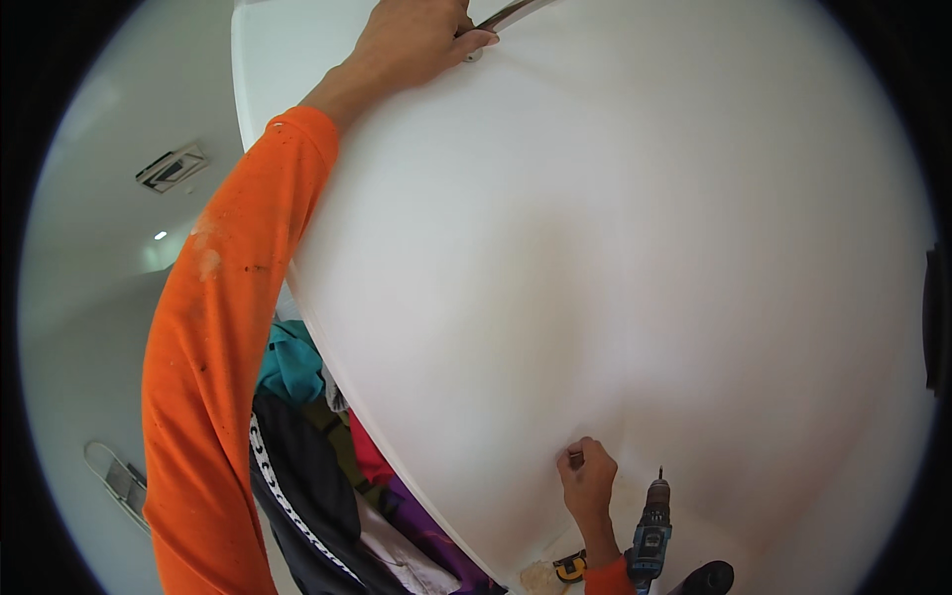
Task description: The person installs a metal clothes rail on a white wall. They position the rail, use a cordless drill to drive screws into the wall at both ends, and tighten the mounting caps to secure the rail in place.
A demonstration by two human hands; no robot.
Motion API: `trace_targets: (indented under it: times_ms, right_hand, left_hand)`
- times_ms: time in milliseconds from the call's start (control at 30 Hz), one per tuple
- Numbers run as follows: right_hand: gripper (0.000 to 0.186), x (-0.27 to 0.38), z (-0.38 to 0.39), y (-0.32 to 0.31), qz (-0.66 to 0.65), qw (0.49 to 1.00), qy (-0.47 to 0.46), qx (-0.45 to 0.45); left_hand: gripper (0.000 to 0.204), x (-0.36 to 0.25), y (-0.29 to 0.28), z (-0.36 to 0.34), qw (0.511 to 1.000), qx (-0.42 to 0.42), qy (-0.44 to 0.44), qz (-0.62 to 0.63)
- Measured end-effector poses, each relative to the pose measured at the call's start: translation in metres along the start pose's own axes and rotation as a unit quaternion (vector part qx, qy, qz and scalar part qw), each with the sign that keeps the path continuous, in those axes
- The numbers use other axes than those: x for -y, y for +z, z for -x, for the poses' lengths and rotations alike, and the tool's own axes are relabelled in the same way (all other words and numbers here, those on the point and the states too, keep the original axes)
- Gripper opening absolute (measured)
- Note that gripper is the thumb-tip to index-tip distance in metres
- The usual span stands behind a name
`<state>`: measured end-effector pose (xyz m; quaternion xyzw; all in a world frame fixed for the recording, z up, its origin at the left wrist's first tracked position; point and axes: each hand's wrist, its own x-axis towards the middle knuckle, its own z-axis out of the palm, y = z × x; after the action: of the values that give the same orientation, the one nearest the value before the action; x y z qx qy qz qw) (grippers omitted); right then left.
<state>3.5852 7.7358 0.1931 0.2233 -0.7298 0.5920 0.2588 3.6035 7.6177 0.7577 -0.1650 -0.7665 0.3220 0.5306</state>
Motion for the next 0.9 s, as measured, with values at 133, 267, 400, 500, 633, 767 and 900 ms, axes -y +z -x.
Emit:
trace_targets:
  times_ms: [133, 267, 400, 500, 633, 767, 900]
  right_hand:
    - [0.010, 0.087, -0.054, -0.031, -0.155, 0.979, 0.103, -0.078]
    - [0.015, 0.158, -0.114, -0.047, -0.416, 0.887, -0.012, -0.198]
    - [0.019, 0.209, -0.193, -0.058, -0.499, 0.843, -0.110, -0.170]
    - [0.020, 0.245, -0.257, -0.053, -0.481, 0.851, -0.153, -0.143]
    - [0.018, 0.277, -0.323, -0.048, -0.451, 0.865, -0.189, -0.109]
    - [0.020, 0.293, -0.352, -0.051, -0.362, 0.907, -0.205, -0.067]
    - [0.018, 0.301, -0.356, -0.056, -0.290, 0.926, -0.236, -0.044]
  left_hand:
    - [0.033, 0.002, 0.000, 0.000, 0.998, 0.039, -0.048, 0.026]
    - [0.038, 0.011, 0.004, 0.002, 0.999, -0.022, 0.009, 0.033]
    - [0.040, 0.013, 0.004, 0.002, 0.999, -0.022, 0.023, 0.018]
    - [0.035, 0.009, 0.002, 0.003, 1.000, -0.010, 0.010, -0.003]
    - [0.034, 0.006, 0.004, 0.003, 0.997, -0.054, 0.043, -0.036]
    - [0.035, 0.007, 0.004, 0.002, 0.999, -0.026, 0.023, -0.019]
    - [0.034, 0.008, 0.003, 0.002, 0.999, -0.031, 0.029, -0.023]
